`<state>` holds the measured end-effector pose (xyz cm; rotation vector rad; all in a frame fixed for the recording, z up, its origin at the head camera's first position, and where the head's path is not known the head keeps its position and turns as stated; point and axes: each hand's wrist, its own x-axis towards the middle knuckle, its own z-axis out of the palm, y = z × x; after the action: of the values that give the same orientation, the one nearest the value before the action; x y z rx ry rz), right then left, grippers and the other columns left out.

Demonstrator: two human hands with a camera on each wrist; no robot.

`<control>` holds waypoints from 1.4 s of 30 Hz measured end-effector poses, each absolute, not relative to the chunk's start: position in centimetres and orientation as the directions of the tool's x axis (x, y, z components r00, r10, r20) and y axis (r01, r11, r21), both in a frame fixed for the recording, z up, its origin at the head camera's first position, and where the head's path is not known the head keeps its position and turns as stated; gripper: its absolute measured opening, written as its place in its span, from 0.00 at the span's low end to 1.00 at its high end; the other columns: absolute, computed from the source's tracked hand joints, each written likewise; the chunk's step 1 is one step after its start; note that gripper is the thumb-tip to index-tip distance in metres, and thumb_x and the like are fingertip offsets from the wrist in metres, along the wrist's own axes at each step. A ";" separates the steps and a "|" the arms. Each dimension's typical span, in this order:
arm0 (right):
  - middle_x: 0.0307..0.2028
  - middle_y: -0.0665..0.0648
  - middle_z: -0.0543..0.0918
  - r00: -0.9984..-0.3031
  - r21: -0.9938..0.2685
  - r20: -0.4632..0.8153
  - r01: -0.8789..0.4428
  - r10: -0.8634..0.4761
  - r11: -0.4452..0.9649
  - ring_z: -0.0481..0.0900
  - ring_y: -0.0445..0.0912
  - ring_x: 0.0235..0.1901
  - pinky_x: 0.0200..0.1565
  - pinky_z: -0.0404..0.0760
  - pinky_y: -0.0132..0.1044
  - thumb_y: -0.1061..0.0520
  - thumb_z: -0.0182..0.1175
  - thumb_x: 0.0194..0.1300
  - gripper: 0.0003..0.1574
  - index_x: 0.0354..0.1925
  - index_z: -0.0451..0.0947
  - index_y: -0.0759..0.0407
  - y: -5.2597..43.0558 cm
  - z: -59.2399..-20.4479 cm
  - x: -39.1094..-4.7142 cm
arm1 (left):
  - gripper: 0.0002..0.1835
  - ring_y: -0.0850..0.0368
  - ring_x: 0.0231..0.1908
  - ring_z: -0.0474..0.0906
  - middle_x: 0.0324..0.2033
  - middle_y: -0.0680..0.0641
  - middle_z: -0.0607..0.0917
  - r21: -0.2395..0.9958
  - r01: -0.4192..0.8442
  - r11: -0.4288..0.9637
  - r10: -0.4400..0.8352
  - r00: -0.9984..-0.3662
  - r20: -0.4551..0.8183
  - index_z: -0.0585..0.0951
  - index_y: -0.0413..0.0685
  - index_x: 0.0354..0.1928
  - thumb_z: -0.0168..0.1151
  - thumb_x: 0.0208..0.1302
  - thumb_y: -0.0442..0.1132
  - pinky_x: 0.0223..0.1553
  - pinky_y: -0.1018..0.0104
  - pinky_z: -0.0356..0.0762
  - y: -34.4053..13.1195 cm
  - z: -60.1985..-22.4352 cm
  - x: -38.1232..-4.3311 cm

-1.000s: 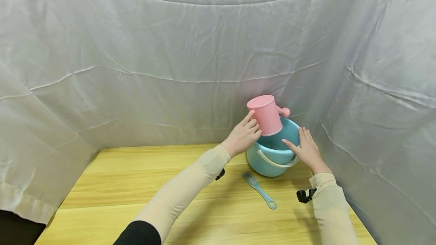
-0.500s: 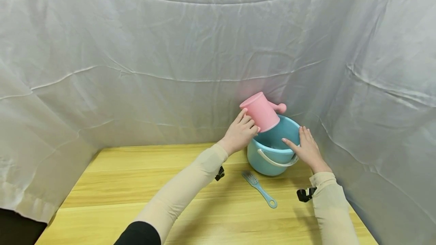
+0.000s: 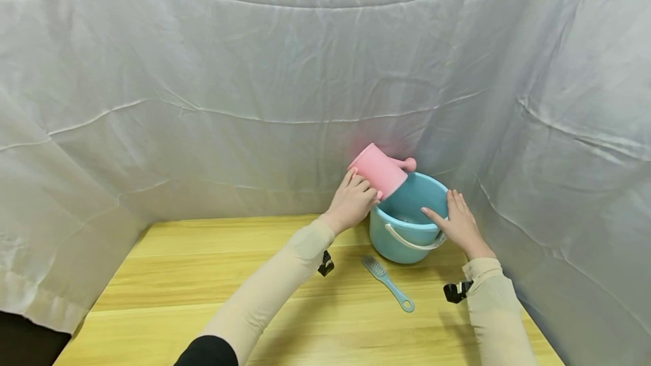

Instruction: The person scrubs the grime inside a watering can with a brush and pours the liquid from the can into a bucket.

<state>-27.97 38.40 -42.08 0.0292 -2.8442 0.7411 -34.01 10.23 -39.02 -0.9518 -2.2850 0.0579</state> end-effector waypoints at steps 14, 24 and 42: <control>0.73 0.78 0.35 -0.980 -0.489 0.198 -0.071 0.032 0.870 0.32 0.70 0.73 0.70 0.40 0.74 0.32 0.49 0.69 0.63 0.73 0.32 0.75 38.3 -42.1 -27.9 | 0.14 0.59 0.53 0.73 0.41 0.58 0.83 -0.133 0.634 0.762 0.571 -0.561 0.599 0.82 0.62 0.41 0.48 0.74 0.55 0.77 0.51 0.54 9.5 -39.2 -33.6; 0.73 0.78 0.35 -0.979 -0.484 0.200 -0.066 0.037 0.873 0.32 0.70 0.73 0.70 0.43 0.75 0.32 0.49 0.69 0.63 0.73 0.31 0.74 38.6 -42.2 -28.0 | 0.14 0.59 0.51 0.74 0.41 0.58 0.83 -0.070 0.641 0.765 0.536 -0.572 0.620 0.83 0.61 0.43 0.51 0.72 0.55 0.76 0.51 0.56 9.2 -39.3 -32.7; 0.73 0.78 0.35 -0.980 -0.491 0.196 -0.065 0.038 0.869 0.31 0.70 0.73 0.69 0.42 0.76 0.32 0.49 0.70 0.63 0.73 0.31 0.74 38.6 -42.3 -28.3 | 0.14 0.59 0.48 0.75 0.38 0.57 0.84 0.021 0.625 0.780 0.433 -0.565 0.702 0.83 0.59 0.39 0.51 0.72 0.55 0.74 0.51 0.59 8.7 -40.6 -31.7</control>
<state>-28.26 38.57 -42.28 0.0204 -2.8419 0.7570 -31.68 8.66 -40.65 -0.7824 -2.2590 -0.3490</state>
